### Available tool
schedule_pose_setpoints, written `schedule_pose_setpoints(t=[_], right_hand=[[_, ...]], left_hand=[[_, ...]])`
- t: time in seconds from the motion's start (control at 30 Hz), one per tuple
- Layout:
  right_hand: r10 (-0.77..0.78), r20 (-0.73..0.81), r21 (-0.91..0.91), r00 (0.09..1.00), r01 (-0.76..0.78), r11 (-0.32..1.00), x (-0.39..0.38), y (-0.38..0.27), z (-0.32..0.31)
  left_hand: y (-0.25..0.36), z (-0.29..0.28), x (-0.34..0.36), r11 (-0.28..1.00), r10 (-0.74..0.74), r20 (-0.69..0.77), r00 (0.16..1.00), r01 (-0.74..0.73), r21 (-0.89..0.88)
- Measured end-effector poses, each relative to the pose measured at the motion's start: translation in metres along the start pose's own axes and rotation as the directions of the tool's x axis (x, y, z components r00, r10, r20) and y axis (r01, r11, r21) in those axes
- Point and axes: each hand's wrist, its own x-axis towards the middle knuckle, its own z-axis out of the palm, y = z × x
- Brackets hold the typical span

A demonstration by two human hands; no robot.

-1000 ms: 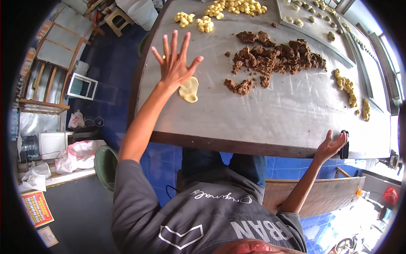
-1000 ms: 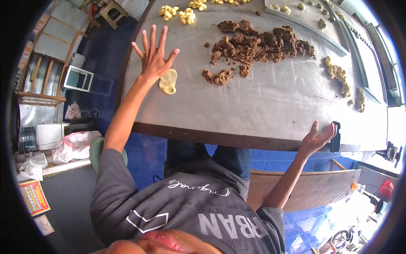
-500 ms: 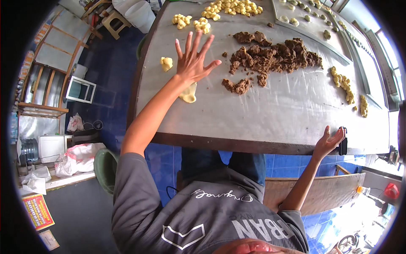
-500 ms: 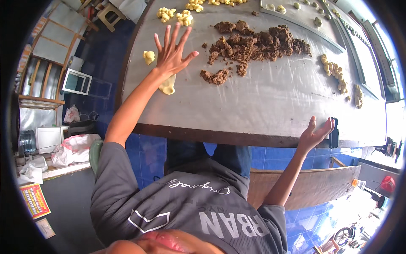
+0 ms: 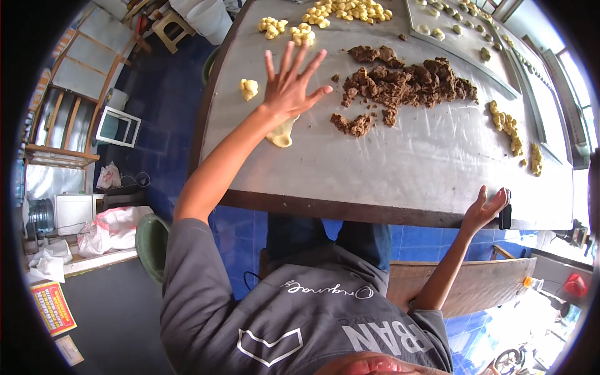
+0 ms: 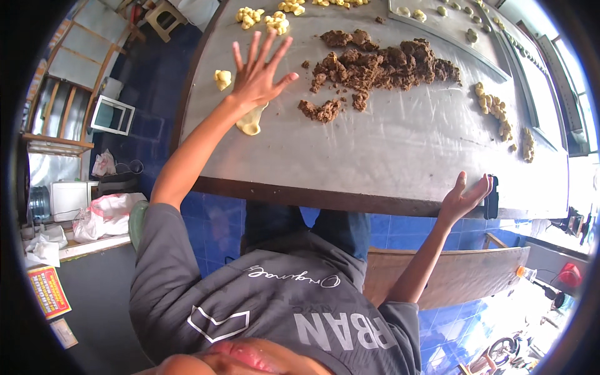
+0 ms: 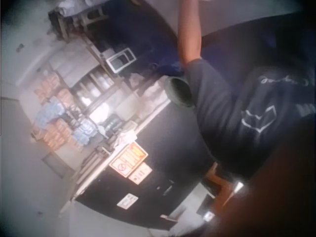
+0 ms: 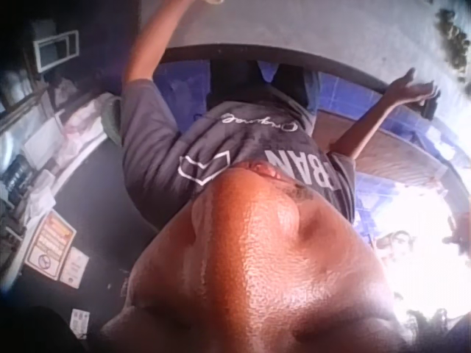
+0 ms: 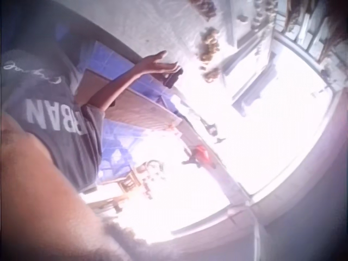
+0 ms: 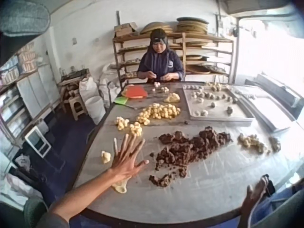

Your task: The person prepares bread by flattening small pieces of dough, adding a dark filling to the center, and folding the dough over the filling to enclose it.

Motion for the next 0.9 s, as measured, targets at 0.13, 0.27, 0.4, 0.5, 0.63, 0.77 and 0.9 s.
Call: schedule_pose_setpoints(t=[0.13, 0.27, 0.4, 0.5, 0.63, 0.77, 0.9], right_hand=[[0.036, -0.007, 0.033, 0.999, -0.035, 0.999, 0.0, -0.005, 0.0], [0.041, -0.019, 0.09, 0.999, -0.039, 0.995, 0.0, -0.008, 0.002], [0.008, -0.039, 0.09, 0.999, -0.004, 0.996, -0.005, -0.003, -0.001], [0.075, 0.008, 0.055, 0.997, -0.075, 0.996, 0.0, -0.013, 0.0], [0.021, -0.04, 0.089, 0.999, -0.018, 0.996, -0.002, 0.002, -0.002], [0.054, -0.011, 0.036, 0.998, -0.054, 0.998, 0.003, -0.008, 0.0], [0.043, -0.03, 0.109, 0.999, -0.04, 0.993, 0.002, -0.009, -0.004]], left_hand=[[0.004, -0.017, -0.034, 0.991, -0.12, 0.017, 0.993, 0.121, -0.053], [0.009, -0.015, -0.04, 0.999, -0.047, 0.075, 0.996, 0.046, 0.013], [0.009, -0.033, -0.048, 0.991, -0.131, 0.044, 0.99, 0.132, -0.011], [0.02, -0.028, -0.058, 0.995, -0.097, 0.145, 0.985, 0.098, 0.006], [0.028, -0.027, -0.038, 0.999, -0.031, 0.119, 0.992, 0.034, -0.022], [0.025, -0.028, -0.029, 1.0, -0.015, 0.124, 0.992, 0.017, -0.011], [0.017, -0.029, -0.026, 0.996, -0.09, 0.075, 0.993, 0.089, 0.016]])
